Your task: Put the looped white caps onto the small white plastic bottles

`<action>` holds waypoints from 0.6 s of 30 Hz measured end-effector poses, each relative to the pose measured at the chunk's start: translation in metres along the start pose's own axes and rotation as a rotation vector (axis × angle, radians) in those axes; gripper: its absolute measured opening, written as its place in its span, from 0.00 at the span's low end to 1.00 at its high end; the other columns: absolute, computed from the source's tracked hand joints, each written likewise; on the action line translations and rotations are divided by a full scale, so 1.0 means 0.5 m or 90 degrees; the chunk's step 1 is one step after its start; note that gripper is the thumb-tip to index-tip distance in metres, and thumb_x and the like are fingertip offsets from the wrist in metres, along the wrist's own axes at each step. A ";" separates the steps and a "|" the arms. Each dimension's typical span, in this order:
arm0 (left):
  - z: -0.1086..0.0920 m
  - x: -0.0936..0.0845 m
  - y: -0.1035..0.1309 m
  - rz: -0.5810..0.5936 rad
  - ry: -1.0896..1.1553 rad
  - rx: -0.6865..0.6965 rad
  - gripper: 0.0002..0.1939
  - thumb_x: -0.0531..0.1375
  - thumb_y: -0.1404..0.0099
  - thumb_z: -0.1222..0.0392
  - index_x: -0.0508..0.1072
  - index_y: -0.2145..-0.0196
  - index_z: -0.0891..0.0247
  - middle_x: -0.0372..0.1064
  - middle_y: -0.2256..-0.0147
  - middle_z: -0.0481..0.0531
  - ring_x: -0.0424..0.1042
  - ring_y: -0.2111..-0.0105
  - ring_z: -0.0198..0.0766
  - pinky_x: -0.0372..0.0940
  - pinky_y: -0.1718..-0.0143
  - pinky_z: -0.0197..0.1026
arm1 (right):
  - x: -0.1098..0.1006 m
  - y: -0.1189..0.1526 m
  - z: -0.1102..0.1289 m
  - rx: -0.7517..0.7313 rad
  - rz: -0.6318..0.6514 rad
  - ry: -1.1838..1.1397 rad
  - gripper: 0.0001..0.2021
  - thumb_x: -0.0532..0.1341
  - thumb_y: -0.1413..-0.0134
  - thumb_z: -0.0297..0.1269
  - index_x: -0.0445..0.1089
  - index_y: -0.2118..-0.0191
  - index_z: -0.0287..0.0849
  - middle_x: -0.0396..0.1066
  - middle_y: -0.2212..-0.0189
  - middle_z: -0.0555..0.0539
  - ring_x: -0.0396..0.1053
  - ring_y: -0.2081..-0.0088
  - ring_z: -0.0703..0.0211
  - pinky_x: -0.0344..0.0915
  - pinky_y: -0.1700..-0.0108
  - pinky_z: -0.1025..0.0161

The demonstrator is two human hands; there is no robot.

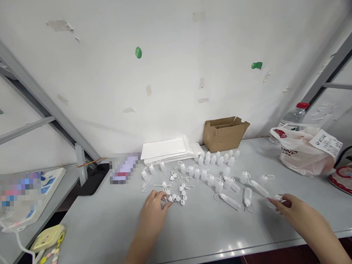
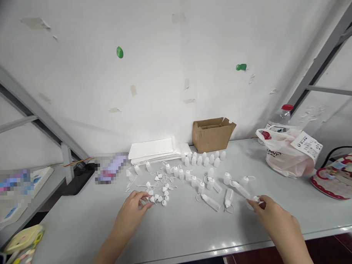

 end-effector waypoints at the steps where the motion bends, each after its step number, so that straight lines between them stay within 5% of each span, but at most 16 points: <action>1: -0.002 -0.001 0.000 -0.001 0.003 0.002 0.12 0.53 0.41 0.57 0.70 0.60 0.58 0.67 0.60 0.52 0.69 0.58 0.44 0.63 0.59 0.44 | -0.002 0.002 0.003 0.013 0.028 -0.022 0.15 0.53 0.52 0.52 0.64 0.78 0.48 0.76 0.77 0.44 0.72 0.77 0.47 0.63 0.72 0.54; 9: -0.011 -0.002 0.003 -0.006 0.015 0.006 0.15 0.54 0.41 0.58 0.69 0.56 0.57 0.68 0.60 0.52 0.69 0.57 0.45 0.63 0.57 0.45 | 0.003 -0.001 0.039 0.005 0.039 -0.084 0.14 0.52 0.54 0.51 0.62 0.76 0.47 0.75 0.76 0.44 0.71 0.75 0.46 0.61 0.72 0.56; 18: -0.009 -0.002 0.006 -0.009 0.005 0.002 0.16 0.53 0.40 0.56 0.69 0.56 0.59 0.66 0.60 0.53 0.68 0.58 0.45 0.63 0.59 0.45 | 0.017 -0.011 0.097 -0.015 0.031 -0.037 0.19 0.51 0.50 0.51 0.66 0.60 0.42 0.77 0.70 0.42 0.73 0.67 0.43 0.62 0.67 0.55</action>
Point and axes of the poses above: each hand's wrist, its own y-axis away from the middle knuckle, its own x-axis out of the palm, z = x × y, the point moved 3 cm from there along -y, towards the middle knuckle
